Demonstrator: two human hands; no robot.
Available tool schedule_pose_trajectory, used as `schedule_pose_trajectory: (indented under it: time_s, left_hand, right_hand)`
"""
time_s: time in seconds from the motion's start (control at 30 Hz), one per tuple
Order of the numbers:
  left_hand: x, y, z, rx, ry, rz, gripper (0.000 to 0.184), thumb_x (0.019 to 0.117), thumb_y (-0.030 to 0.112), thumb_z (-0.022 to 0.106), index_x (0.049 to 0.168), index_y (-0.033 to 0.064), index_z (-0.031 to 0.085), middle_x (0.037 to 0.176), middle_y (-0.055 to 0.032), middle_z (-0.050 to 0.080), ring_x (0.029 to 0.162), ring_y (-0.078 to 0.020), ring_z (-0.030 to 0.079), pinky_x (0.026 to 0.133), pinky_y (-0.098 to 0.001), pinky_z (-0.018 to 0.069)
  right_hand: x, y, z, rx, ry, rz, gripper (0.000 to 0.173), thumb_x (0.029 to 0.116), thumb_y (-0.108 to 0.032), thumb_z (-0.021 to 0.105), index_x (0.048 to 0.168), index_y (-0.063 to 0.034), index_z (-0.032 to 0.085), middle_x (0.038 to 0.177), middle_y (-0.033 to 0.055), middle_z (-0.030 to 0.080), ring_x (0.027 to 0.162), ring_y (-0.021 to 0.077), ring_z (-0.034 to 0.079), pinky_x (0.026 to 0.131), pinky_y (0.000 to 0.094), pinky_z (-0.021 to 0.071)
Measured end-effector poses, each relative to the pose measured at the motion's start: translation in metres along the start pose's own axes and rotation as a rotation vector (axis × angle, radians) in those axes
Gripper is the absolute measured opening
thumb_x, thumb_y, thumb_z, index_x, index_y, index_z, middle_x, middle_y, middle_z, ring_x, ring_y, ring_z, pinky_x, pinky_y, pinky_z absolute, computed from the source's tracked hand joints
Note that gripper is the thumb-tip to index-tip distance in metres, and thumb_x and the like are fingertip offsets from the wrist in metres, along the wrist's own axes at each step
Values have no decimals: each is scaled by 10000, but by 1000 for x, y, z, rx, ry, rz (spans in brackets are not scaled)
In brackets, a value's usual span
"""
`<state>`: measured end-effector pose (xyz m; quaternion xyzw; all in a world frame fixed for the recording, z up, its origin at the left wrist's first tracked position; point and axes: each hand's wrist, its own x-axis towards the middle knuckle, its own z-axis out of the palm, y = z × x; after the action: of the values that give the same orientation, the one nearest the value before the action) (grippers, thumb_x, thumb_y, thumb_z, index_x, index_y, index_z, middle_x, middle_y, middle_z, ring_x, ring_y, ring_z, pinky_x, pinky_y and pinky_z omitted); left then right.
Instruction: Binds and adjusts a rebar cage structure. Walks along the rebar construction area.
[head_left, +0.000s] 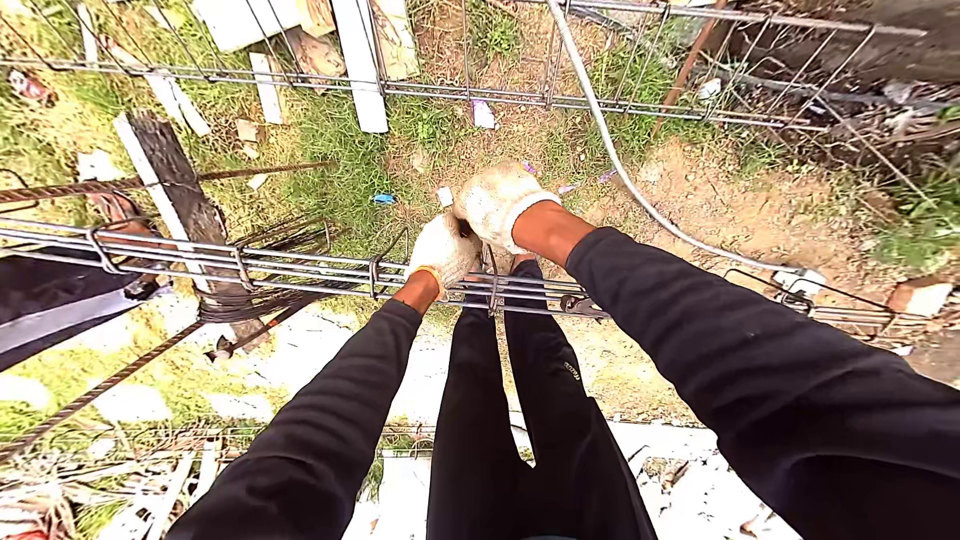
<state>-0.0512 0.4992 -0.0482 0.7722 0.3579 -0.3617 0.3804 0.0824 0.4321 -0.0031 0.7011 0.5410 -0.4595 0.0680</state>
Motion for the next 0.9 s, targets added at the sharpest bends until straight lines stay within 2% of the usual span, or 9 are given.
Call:
schedule_pose_trajectory:
  time_s: [0.07,0.17,0.27,0.37,0.57,0.63,0.7,0.77,0.9]
  left_hand:
    - [1,-6,4,-56,-53,12,186,887,350,719,924,167,718,833,-33,740,771,-207,727,734,-548,588]
    - [-1,-7,11,-49,-134,28,211,839,376,769,905,182,722,848,-29,729,818,-210,711,759,-569,568]
    - [1,-10,11,-61,-183,36,260,827,402,780,974,192,734,902,-29,744,862,-208,720,790,-576,576]
    - [2,-12,10,-178,-234,38,320,817,292,793,1098,161,712,965,-33,753,898,-189,729,841,-531,596]
    - [11,-19,11,-358,-264,13,274,827,186,790,1063,72,708,958,-91,751,861,-215,737,818,-486,613]
    - [9,-18,9,-254,-279,27,246,849,216,772,1059,99,717,969,-67,756,879,-200,738,823,-494,613]
    - [3,-15,6,2,-275,16,256,880,340,702,1040,142,736,960,-73,749,904,-256,719,813,-597,566]
    - [-10,-9,4,210,-279,35,311,974,402,584,1099,160,732,984,-106,739,948,-321,709,825,-659,532]
    - [-37,-6,8,405,-191,76,358,1038,401,438,1191,212,702,1010,-59,744,1008,-264,701,1034,-635,413]
  right_hand:
    - [2,-1,4,21,-22,-17,102,916,-170,677,985,-110,722,981,180,705,972,416,673,774,652,519]
    - [0,1,10,34,-42,-42,101,920,-169,675,943,-85,727,989,189,702,1002,423,664,801,659,515]
    - [0,0,7,20,-81,-46,103,892,-167,715,940,-79,735,994,207,700,995,439,663,796,678,516]
    - [10,0,7,-23,-124,-53,95,871,-182,736,910,-96,732,929,195,698,934,439,668,757,680,508]
    - [31,11,8,-111,-165,-158,115,858,-198,754,964,-156,745,928,156,705,922,407,668,793,680,493]
    - [34,14,9,-107,-185,-181,77,881,-211,744,940,-162,749,913,152,704,914,400,673,768,681,505]
    - [37,14,12,-99,-213,-201,65,899,-193,725,946,-155,749,919,159,702,915,403,673,744,678,508]
    - [41,12,17,-93,-239,-207,74,900,-176,707,957,-155,749,931,160,703,926,401,676,735,669,514]
    - [55,7,24,-151,-268,-257,91,922,-213,686,962,-157,746,910,160,694,900,394,670,719,644,504]
